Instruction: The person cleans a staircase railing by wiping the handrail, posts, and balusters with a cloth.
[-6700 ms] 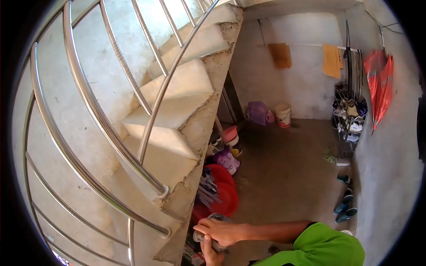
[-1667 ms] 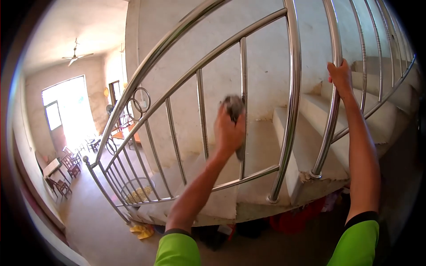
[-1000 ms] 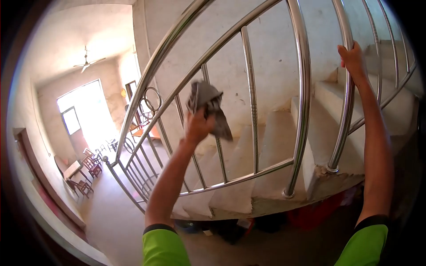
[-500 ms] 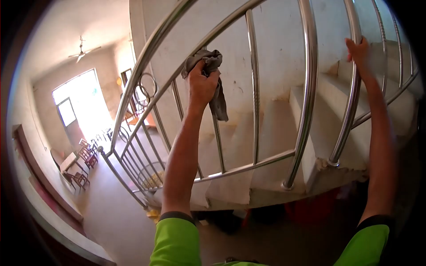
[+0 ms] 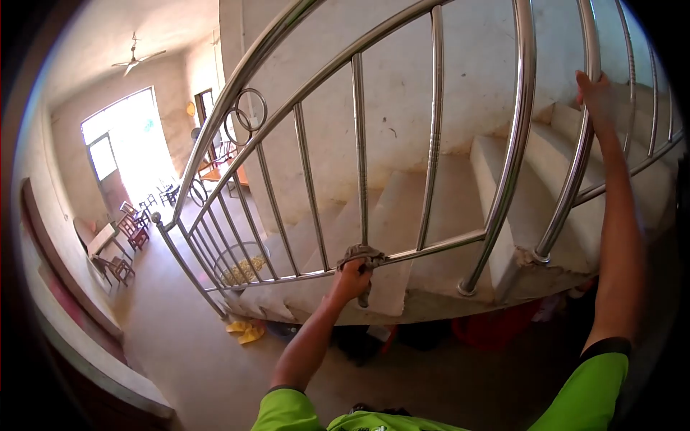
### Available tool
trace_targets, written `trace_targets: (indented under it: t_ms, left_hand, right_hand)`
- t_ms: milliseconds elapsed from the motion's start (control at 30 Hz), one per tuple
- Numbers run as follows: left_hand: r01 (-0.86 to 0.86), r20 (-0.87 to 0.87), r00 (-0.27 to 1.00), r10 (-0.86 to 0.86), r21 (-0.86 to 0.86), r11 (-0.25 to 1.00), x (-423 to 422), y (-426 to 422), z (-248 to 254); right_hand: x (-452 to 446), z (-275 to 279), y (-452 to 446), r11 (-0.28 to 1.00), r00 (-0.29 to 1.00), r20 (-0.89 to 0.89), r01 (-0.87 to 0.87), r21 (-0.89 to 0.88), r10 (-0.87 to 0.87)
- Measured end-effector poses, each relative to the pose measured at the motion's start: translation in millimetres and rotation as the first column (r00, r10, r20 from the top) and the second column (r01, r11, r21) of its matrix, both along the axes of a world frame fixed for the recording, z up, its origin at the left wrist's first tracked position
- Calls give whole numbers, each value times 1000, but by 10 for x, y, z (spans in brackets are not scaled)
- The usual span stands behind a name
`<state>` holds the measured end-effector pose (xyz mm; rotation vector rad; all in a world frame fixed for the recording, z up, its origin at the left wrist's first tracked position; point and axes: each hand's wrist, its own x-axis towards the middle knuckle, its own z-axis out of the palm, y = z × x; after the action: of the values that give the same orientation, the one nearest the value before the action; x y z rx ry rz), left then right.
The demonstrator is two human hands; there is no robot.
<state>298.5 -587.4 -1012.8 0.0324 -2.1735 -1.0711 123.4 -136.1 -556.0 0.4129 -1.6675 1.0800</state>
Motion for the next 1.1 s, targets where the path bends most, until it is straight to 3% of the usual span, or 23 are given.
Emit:
trace_targets:
  t_ms: [67,200,267,333,400,467,533,600,667,767,867,933,1033,1100]
  left_hand:
    - [-17,56,998,14,44,999,81,143,364]
    - [-17,-18,1000,17,-38,999,-74,137,733]
    - [-143,-237,961,145,25,989,-222,158,1076]
    - [-233,-456,867,202,-12,972,-207,276,1838]
    - [-126,-701,705,108,26,992,-368,285,2509]
    - [-171,-726,685,57,-84,982,-321,417,3203]
    - [-133,-777,621,-102,-232,964,-387,559,3817]
    - [-212,-744,658,-119,-335,918,-700,583,4325]
    - [-490,-829,552,-92,-412,768,-709,920,4693]
    - [-647,-868,496,-20,-384,659,-835,1238,5051]
    - [-570,-831,548,-93,-453,686,-877,1521,5345]
    - [-461,-744,654,-138,-535,708,-937,1878,5569]
    - [-528,-794,594,-128,-505,683,-1070,2334,5831]
    - [-464,-850,512,-123,-395,793,-1257,2340,5884]
  right_hand:
    - [-94,-1,-15,1000,1000,7,21,1,-21]
    - [-219,33,57,998,999,23,25,-57,-23]
    - [115,-10,-92,996,1000,25,5,-94,-3]
    - [84,-4,-80,995,1000,28,0,-98,2]
    - [202,-17,-112,992,999,35,25,-124,-21]
    - [175,-23,-103,995,999,52,-5,-102,10]
    - [225,-36,-125,993,999,36,-11,-118,16]
    - [276,-39,-139,991,998,22,-62,-115,65]
    - [296,-44,-131,991,997,26,-67,-116,70]
    - [305,-48,-134,986,994,9,-110,-125,112]
    - [344,-53,-137,982,990,6,-137,-132,139]
    - [329,-56,-121,982,990,5,-140,-129,142]
    - [273,-29,-123,984,988,5,-150,-100,151]
    - [206,-33,-75,984,987,1,-159,-87,159]
